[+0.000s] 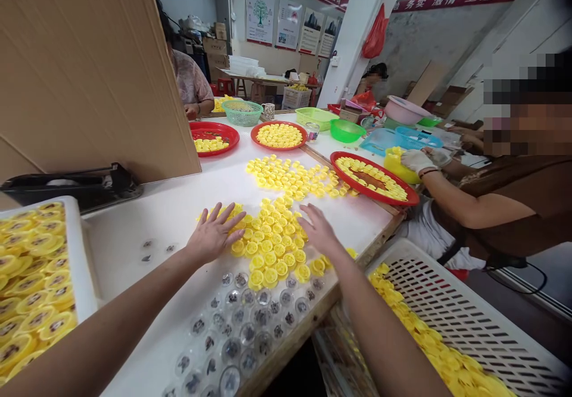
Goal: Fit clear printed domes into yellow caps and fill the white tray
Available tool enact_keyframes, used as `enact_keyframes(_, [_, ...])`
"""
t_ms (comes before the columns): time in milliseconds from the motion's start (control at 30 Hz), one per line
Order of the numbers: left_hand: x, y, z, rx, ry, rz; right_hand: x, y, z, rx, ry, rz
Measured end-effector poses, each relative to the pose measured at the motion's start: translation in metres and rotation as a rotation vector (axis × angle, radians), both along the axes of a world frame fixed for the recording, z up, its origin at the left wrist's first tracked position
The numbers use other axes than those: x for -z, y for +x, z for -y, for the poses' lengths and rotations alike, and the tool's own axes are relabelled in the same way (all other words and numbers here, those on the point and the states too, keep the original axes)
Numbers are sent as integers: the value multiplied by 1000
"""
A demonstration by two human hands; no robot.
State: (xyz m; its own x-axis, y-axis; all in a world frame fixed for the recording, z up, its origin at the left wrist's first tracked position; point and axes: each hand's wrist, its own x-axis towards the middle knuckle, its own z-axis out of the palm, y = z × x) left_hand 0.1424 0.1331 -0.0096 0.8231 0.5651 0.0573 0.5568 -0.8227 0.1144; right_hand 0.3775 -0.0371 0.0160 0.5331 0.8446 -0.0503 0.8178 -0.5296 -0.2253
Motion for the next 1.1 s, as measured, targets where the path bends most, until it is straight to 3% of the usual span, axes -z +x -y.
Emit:
enact_keyframes(133, [-11,-23,20,-15,116,221,-24,51,59,14,-161,14])
enact_keyframes(233, [-13,-43,45,28,136,376,-23,71,86,14,-303,4])
enact_keyframes(433, [-13,-87,94,-39,-56,477,-5,64,86,13,-361,38])
enact_keyframes(567, [-20,-107,117,-254,-376,472,-21,54,76,43,-303,102])
enact_keyframes(633, [-22,-111,128,-414,-614,509,-35,35,68,29,-251,126])
enact_keyframes(700, [-22,-109,139,-523,-909,625,-48,-3,56,-51,-181,105])
enact_keyframes(800, [-21,-105,153,-543,-1419,892,-58,-89,36,-294,-42,-89])
enact_keyframes(900, [-21,-107,157,-504,-1798,1078,-50,-170,18,-538,25,-233])
enact_keyframes(1000, [-19,-119,150,-540,-1863,1199,-35,-204,1,-668,32,-322])
enact_keyframes(1100, [-15,-133,138,-661,-1812,1260,-22,-191,-19,-657,-1,-255])
